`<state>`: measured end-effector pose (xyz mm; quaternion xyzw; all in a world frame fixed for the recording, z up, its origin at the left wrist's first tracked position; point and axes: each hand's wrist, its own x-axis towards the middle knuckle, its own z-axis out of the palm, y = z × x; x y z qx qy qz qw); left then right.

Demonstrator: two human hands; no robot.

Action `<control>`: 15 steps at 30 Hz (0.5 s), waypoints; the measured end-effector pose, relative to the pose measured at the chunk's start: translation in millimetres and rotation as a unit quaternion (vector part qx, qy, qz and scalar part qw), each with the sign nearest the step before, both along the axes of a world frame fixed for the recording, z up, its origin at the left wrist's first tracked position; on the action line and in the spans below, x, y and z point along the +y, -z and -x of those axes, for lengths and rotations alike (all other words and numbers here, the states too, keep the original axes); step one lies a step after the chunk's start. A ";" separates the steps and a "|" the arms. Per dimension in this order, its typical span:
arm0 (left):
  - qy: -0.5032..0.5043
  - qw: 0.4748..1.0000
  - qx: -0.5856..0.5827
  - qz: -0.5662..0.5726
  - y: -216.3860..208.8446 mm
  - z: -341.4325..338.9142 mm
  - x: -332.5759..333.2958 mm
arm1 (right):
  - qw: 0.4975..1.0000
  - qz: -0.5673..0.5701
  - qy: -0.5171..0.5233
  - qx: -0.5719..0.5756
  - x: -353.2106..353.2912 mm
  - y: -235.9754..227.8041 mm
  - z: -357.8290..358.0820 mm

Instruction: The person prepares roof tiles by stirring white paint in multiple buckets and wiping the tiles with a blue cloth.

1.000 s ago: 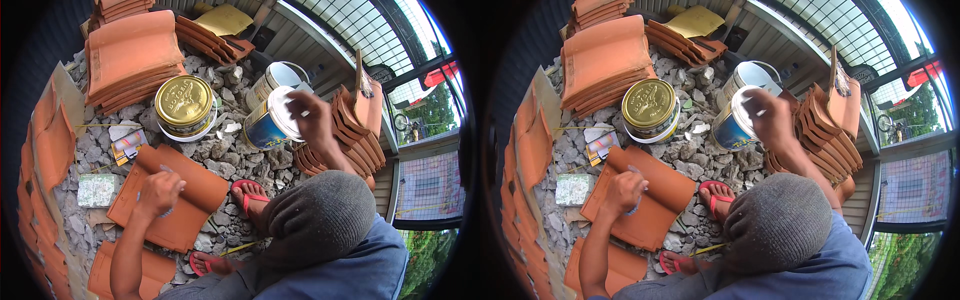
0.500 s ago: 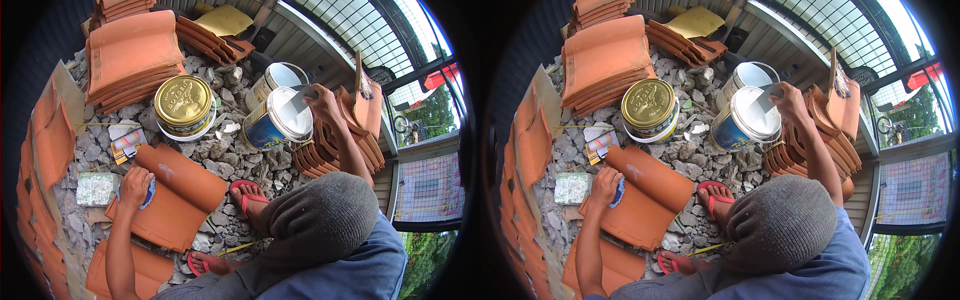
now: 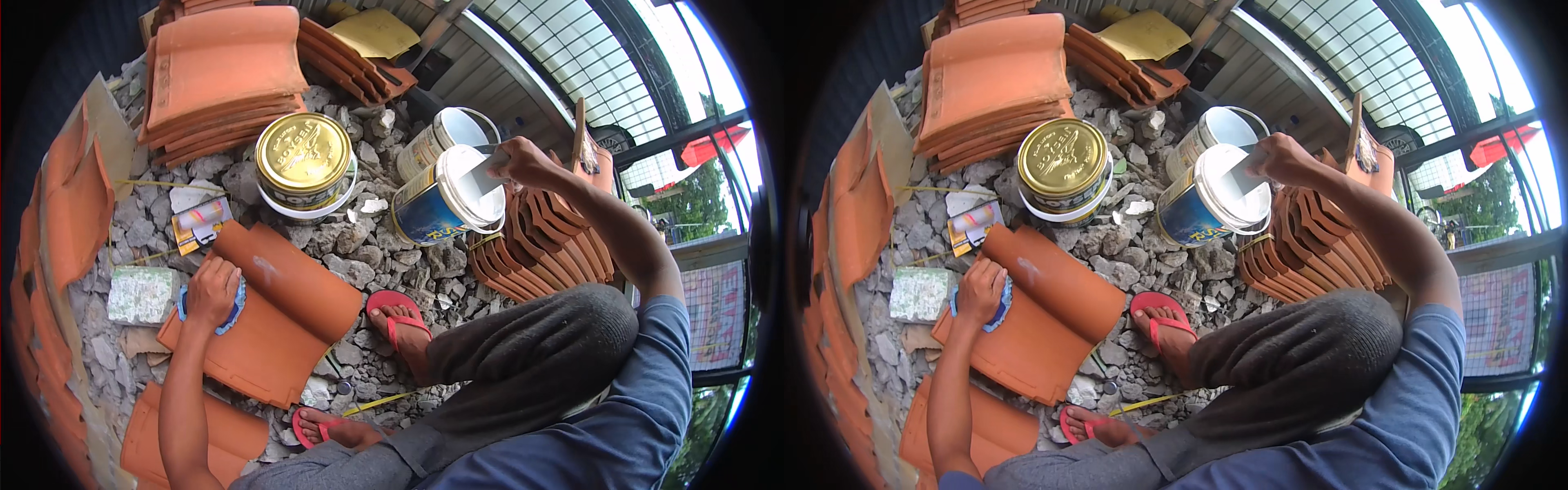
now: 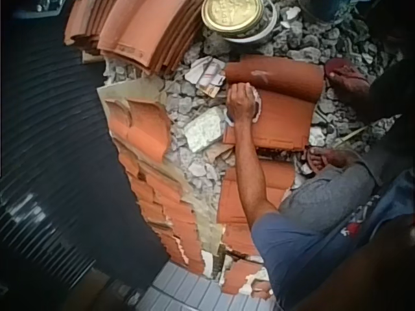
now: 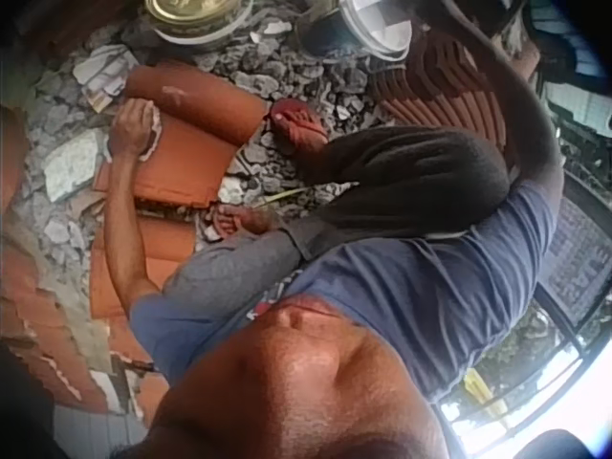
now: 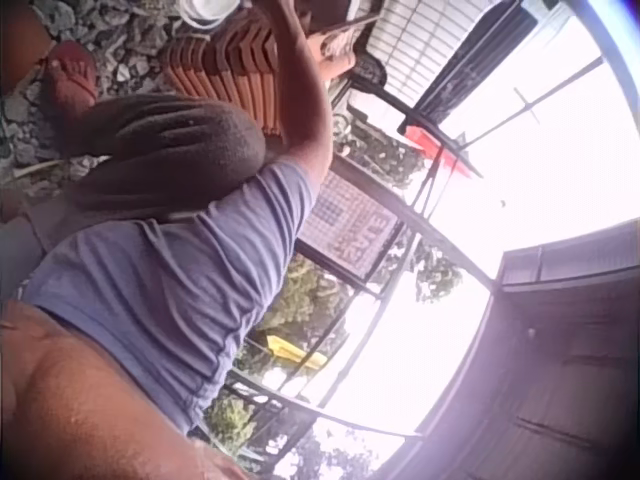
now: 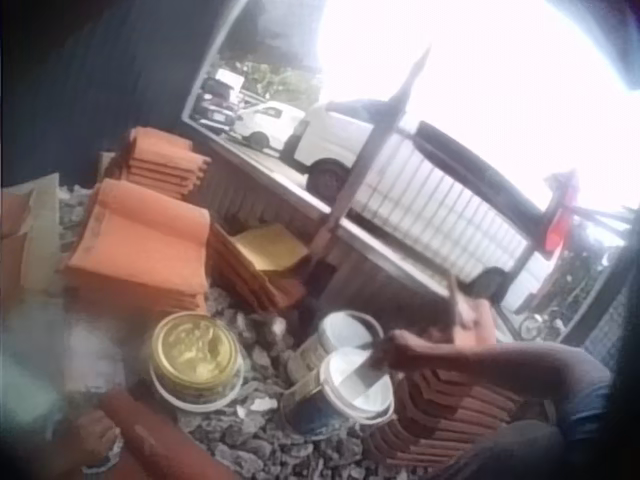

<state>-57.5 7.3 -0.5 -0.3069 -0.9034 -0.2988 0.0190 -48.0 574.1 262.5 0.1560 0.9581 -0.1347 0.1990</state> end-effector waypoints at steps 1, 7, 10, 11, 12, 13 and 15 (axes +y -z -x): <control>0.000 1.000 0.006 0.002 0.9 0.9 0.5 | 1.000 0.002 0.022 0.005 4.8 3.4 -1.6; -0.007 0.999 0.047 0.007 9.1 -5.4 -0.5 | 0.992 -0.069 -0.057 0.087 7.0 -4.3 1.0; -0.015 0.998 0.063 0.019 10.8 -4.1 3.9 | 0.991 -0.072 -0.026 0.108 19.1 -2.2 -7.6; -0.012 0.998 0.061 0.018 12.1 -4.2 4.9 | 0.989 -0.084 -0.033 0.115 22.9 -1.1 -11.4; -0.017 0.998 0.065 0.018 13.1 -4.9 5.3 | 0.989 -0.084 -0.031 0.115 24.6 2.0 -15.2; -0.023 0.997 0.069 0.017 13.8 -5.3 5.5 | 0.988 -0.085 -0.025 0.130 24.6 5.0 -20.8; -0.019 0.997 0.068 0.015 14.0 -4.4 5.5 | 0.982 -0.086 -0.045 0.160 23.6 9.1 -29.4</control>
